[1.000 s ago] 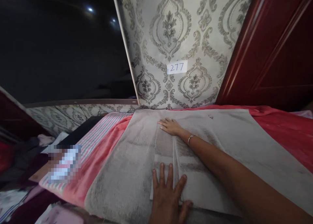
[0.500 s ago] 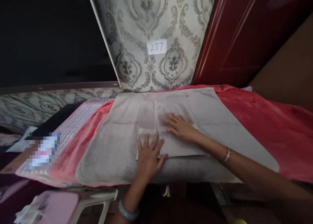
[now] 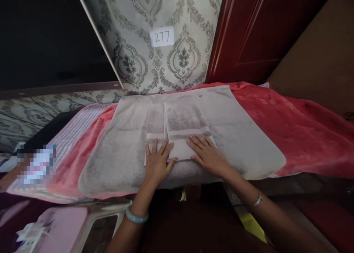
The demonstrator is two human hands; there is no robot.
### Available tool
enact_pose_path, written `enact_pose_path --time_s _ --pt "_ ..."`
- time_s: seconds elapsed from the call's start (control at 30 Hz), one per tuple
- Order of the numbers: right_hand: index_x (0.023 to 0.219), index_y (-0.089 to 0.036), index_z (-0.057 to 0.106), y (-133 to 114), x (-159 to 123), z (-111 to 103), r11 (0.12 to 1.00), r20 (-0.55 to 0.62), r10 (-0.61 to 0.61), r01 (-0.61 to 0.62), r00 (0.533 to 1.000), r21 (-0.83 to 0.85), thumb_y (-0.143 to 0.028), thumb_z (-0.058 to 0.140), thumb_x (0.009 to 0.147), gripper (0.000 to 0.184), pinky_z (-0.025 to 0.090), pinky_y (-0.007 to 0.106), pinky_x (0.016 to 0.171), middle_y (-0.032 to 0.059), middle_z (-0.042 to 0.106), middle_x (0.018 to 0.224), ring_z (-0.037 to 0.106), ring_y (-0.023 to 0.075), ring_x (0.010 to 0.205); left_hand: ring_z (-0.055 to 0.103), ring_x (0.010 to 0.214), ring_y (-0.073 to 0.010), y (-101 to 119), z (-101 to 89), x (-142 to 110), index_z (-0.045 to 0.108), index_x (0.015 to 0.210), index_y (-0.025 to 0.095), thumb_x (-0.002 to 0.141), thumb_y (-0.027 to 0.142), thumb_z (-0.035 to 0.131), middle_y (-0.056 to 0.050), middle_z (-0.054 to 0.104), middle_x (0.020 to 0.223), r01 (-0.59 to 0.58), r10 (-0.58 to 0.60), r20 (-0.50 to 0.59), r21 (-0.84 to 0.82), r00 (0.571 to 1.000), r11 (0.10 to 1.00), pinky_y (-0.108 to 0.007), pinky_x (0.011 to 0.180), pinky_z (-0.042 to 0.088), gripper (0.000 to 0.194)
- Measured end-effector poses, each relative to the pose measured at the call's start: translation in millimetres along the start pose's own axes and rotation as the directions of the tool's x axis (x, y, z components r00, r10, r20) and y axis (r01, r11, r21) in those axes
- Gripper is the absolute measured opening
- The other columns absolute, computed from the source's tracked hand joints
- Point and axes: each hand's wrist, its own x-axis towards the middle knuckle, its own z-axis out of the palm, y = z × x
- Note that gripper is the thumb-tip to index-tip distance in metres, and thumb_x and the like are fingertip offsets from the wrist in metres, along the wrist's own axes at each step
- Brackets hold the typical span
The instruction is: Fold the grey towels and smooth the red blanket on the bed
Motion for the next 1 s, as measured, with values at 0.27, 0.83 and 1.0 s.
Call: enact_pose_path --time_s 0.27,0.83,1.0 --pt "0.158 -0.026 0.034 11.1 -47.5 14.1 0.982 -0.171 0.111 -0.081 0.979 0.172 -0.036 0.039 0.101 0.058 0.015 0.056 0.123 0.0055 0.032 0.161 0.024 0.0265 0.15 0.028 0.148 -0.0396 -3.8 -2.1 -0.6 0.047 0.147 0.025 0.092 0.049 0.055 -0.008 0.043 0.157 -0.036 0.035 -0.015 -0.026 0.999 0.999 -0.071 0.118 0.015 0.061" --pt "0.143 -0.028 0.055 43.7 -62.1 22.0 0.821 -0.495 0.325 0.02 0.806 0.571 -0.034 0.052 0.095 0.049 0.047 0.049 0.107 0.0085 0.058 0.142 0.054 0.0266 0.13 0.063 0.115 -0.0247 -60.0 6.4 -30.3 0.069 0.114 0.019 0.091 0.031 0.051 -0.011 0.069 0.122 0.125 -0.34 -0.346 -0.517 0.874 0.847 -0.045 0.103 0.05 0.032" --pt "0.145 -0.03 0.053 45.6 -63.7 29.9 0.88 -0.553 0.266 0.036 0.789 0.474 -0.03 0.052 0.094 0.051 0.046 0.051 0.107 0.0087 0.058 0.142 0.053 0.0277 0.131 0.063 0.11 -0.0224 -68.0 -1.9 -38.7 0.065 0.123 0.021 0.081 0.022 0.053 -0.009 0.066 0.123 0.102 -0.277 -0.224 -0.576 0.934 0.811 -0.04 0.093 0.055 0.043"
